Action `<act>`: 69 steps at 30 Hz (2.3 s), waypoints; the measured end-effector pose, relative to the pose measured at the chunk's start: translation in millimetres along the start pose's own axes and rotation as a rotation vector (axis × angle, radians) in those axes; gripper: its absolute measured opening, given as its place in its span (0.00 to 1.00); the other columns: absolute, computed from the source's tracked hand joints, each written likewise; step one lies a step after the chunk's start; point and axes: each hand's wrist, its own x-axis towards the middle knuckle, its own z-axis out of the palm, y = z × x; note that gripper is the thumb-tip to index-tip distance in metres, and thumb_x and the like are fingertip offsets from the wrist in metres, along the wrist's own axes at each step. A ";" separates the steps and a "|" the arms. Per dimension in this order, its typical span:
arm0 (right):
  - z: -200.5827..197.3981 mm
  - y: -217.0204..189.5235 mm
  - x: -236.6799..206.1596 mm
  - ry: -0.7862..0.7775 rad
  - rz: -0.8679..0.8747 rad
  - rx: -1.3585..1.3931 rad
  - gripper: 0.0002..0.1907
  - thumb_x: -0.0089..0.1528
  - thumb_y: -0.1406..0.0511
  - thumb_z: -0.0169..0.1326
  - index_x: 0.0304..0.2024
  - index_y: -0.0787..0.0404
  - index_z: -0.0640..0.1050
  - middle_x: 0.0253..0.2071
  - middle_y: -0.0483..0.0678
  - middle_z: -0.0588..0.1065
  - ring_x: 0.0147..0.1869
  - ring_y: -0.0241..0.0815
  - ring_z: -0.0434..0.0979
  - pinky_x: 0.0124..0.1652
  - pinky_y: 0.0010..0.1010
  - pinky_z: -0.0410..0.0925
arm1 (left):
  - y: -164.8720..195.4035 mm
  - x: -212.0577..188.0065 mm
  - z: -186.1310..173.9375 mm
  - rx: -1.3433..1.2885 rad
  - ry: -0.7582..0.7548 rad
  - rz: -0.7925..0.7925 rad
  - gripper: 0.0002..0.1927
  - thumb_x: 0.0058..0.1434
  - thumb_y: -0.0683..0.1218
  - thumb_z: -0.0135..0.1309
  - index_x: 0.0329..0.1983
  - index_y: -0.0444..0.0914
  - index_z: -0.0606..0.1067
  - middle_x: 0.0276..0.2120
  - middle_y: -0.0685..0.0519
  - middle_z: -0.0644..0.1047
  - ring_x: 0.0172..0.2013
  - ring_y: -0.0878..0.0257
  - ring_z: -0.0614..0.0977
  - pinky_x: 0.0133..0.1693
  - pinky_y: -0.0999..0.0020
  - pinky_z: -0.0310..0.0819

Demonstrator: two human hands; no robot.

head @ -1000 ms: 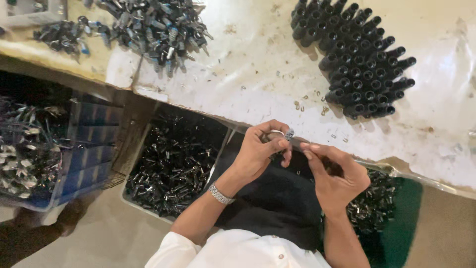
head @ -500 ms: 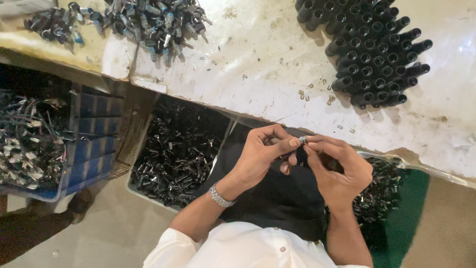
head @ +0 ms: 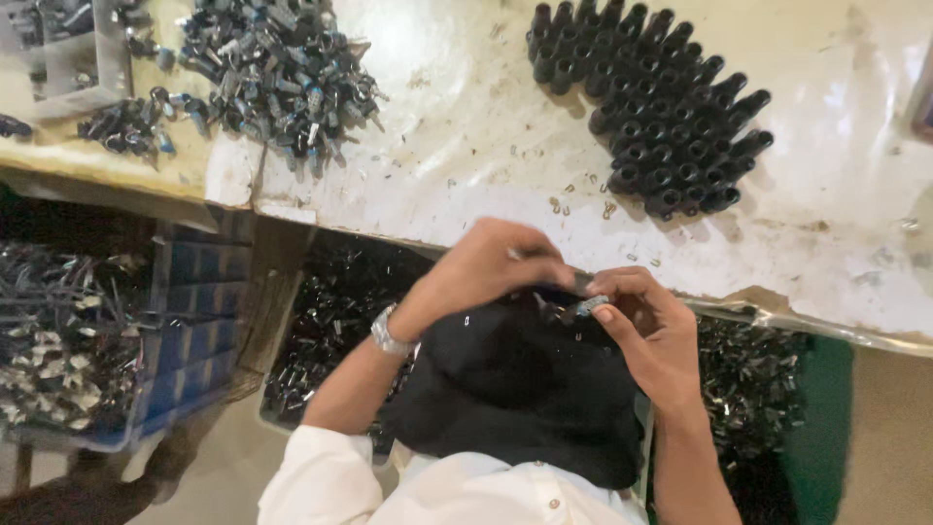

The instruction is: The person assembles small lock components by hand at a workbench. They pick up a black cylindrical housing, insert a key, and place the assembled unit on the table. The process repeats with multiple units, and finished items accumulate in a pile.

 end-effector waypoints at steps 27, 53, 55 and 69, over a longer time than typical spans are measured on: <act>22.6 19.3 -8.6 0.005 0.286 0.891 0.09 0.71 0.68 0.54 0.52 0.63 0.71 0.32 0.46 0.68 0.32 0.35 0.66 0.30 0.25 0.64 | -25.5 -27.3 66.5 -0.215 0.184 0.475 0.32 0.76 0.29 0.39 0.74 0.42 0.43 0.58 0.44 0.71 0.53 0.58 0.78 0.59 0.65 0.74; 50.4 -26.3 49.7 0.014 -0.457 -1.548 0.24 0.63 0.55 0.62 0.59 0.56 0.82 0.49 0.54 0.75 0.49 0.57 0.70 0.46 0.44 0.67 | -58.7 -157.9 -16.9 0.582 0.862 -0.078 0.20 0.55 0.31 0.48 0.44 0.43 0.81 0.42 0.57 0.83 0.50 0.56 0.80 0.57 0.64 0.71; 53.5 -24.2 50.0 -0.009 -0.477 -1.604 0.24 0.60 0.55 0.63 0.57 0.55 0.82 0.51 0.54 0.74 0.51 0.58 0.69 0.49 0.45 0.66 | -59.3 -150.3 -23.9 0.670 0.791 0.031 0.19 0.53 0.31 0.52 0.44 0.41 0.80 0.41 0.54 0.81 0.48 0.56 0.81 0.54 0.61 0.69; 36.8 -11.9 -6.3 0.330 -0.101 -0.176 0.07 0.67 0.78 0.59 0.48 0.69 0.80 0.43 0.53 0.80 0.48 0.34 0.81 0.49 0.21 0.72 | -47.0 -62.2 -100.7 0.694 1.263 0.023 0.10 0.63 0.46 0.61 0.43 0.34 0.78 0.43 0.48 0.80 0.43 0.55 0.82 0.46 0.61 0.77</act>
